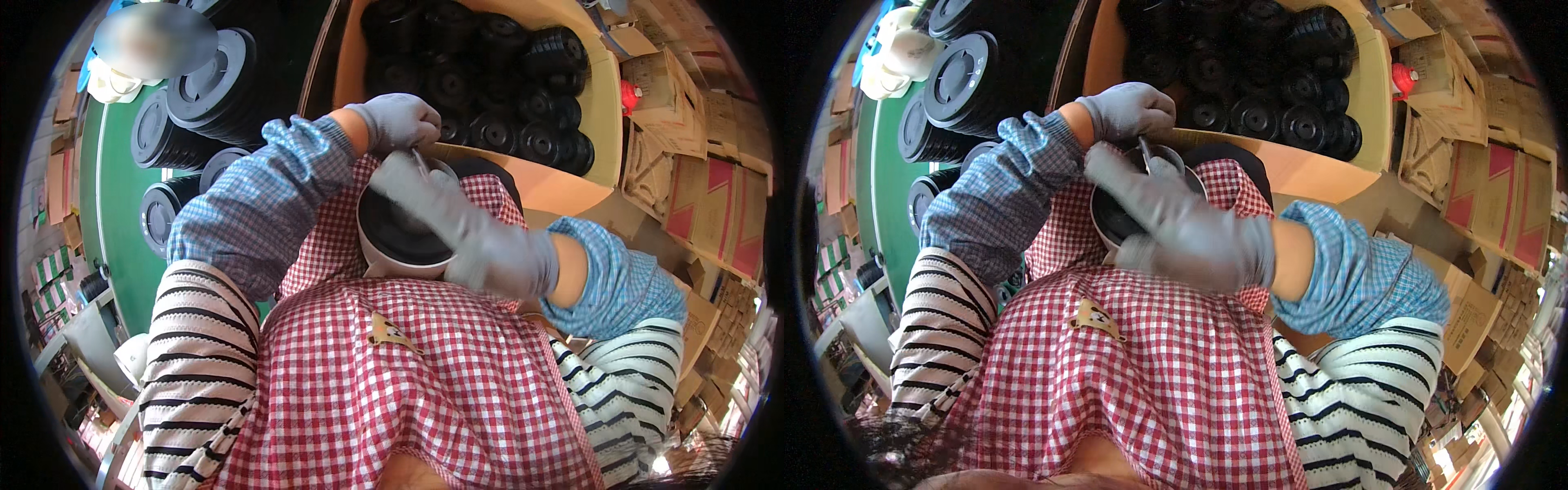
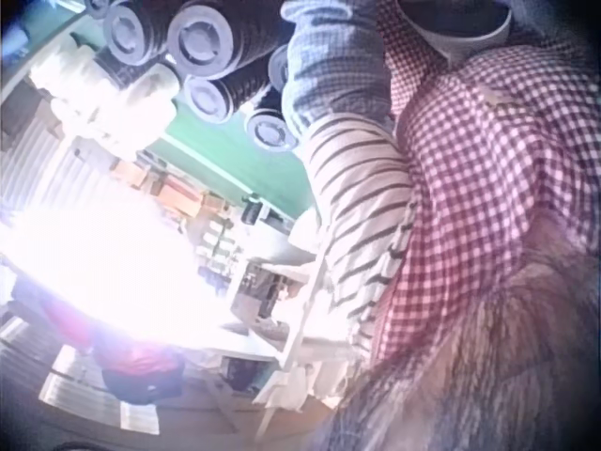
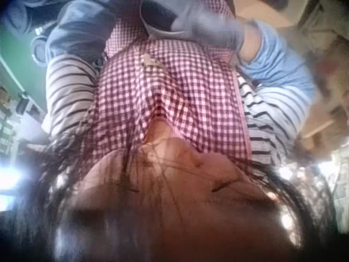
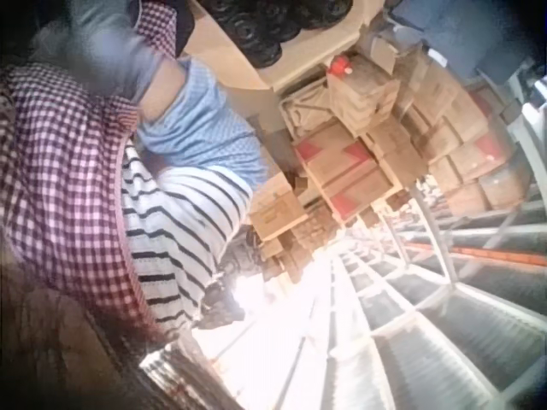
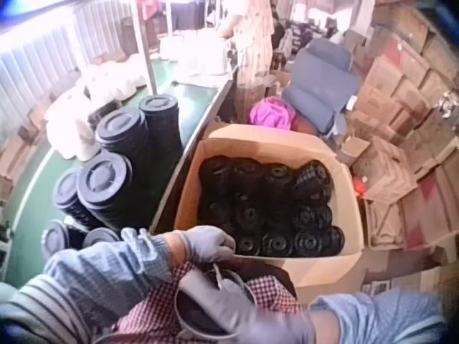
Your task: The person repeatedly assembles white pitchers by inserting a black filter basket and securing a black lid. They handle each pitcher one at a time, place the assembled units on a green conveyor belt, and continue the cycle.
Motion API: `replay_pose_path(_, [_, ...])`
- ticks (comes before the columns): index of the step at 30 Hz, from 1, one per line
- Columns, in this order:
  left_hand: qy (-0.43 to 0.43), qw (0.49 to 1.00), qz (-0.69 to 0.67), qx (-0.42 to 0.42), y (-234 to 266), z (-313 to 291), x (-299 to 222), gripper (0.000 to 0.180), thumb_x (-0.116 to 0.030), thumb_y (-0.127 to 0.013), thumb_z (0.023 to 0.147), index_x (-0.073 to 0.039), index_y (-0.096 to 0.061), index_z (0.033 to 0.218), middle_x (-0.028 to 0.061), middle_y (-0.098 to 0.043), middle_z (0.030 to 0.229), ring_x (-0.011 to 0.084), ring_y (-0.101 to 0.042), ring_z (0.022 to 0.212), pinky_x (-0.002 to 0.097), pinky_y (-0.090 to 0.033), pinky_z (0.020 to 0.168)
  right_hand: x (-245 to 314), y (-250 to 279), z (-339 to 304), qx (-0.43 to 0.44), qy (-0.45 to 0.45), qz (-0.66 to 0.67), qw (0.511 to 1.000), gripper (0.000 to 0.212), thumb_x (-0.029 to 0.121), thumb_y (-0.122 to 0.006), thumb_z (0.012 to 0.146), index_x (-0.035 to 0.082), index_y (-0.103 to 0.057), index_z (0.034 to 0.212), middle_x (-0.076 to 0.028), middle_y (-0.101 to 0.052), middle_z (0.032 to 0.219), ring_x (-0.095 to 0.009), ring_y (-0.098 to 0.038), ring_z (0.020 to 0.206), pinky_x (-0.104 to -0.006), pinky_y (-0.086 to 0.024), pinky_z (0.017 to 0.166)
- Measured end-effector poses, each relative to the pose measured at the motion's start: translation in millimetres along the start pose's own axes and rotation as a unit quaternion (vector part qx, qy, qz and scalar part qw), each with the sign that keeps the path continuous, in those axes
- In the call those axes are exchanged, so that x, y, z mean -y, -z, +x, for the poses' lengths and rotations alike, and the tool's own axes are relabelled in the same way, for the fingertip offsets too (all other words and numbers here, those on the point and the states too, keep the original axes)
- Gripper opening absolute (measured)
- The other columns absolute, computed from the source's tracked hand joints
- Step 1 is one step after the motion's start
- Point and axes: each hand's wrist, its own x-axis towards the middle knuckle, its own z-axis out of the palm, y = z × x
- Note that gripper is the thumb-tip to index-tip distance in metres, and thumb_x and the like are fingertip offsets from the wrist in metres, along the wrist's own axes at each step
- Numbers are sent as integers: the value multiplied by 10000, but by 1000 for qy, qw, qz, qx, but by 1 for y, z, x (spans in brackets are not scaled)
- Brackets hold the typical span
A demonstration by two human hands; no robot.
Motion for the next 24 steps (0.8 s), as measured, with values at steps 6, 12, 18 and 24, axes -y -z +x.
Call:
replay_pose_path(6, [-386, 844, 49, -369, -15, -93, -58, 290, -298, -637, 920, -92, -710, 1110, 98, -697, 988, 275, -654, 934, 461, -504, 901, -31, 6, -15, -91, 86, 322, 938, 902, 738, -207, 1005, 168, 24, 1666, -173, -100, 1721, -339, -205, 1568, -489, -210, 1249])
replay_pose_path(12, [-358, 903, 55, -230, -82, -87, -124, 259, -351, -643, 890, -130, -656, 1023, 66, -650, 1017, 242, -620, 941, 430, -473, 872, -29, 46, -2, -85, -24, 384, 919, 1030, 875, -296, 905, 192, -151, 1662, -223, -269, 1664, -427, -412, 1446, -538, -366, 1168])
replay_pose_path(18, [-341, 918, 36, -198, -75, -75, -129, 273, -410, -688, 900, -141, -649, 872, 45, -660, 869, 236, -608, 771, 405, -470, 728, -114, 65, 75, -114, 120, -17, 986, 512, 418, -334, 1118, 64, -614, 1360, -188, -653, 1291, -305, -558, 1319, -431, -353, 1191])
replay_pose_path(24, [-441, 839, -160, -276, -74, -95, -95, 386, -373, -769, 843, -111, -572, 639, 40, -575, 676, 256, -624, 740, 451, -542, 813, -112, 53, 31, -297, 148, -253, 909, 289, 217, -552, 1033, 99, -684, 805, -71, -647, 777, -276, -639, 850, -455, -443, 1012])
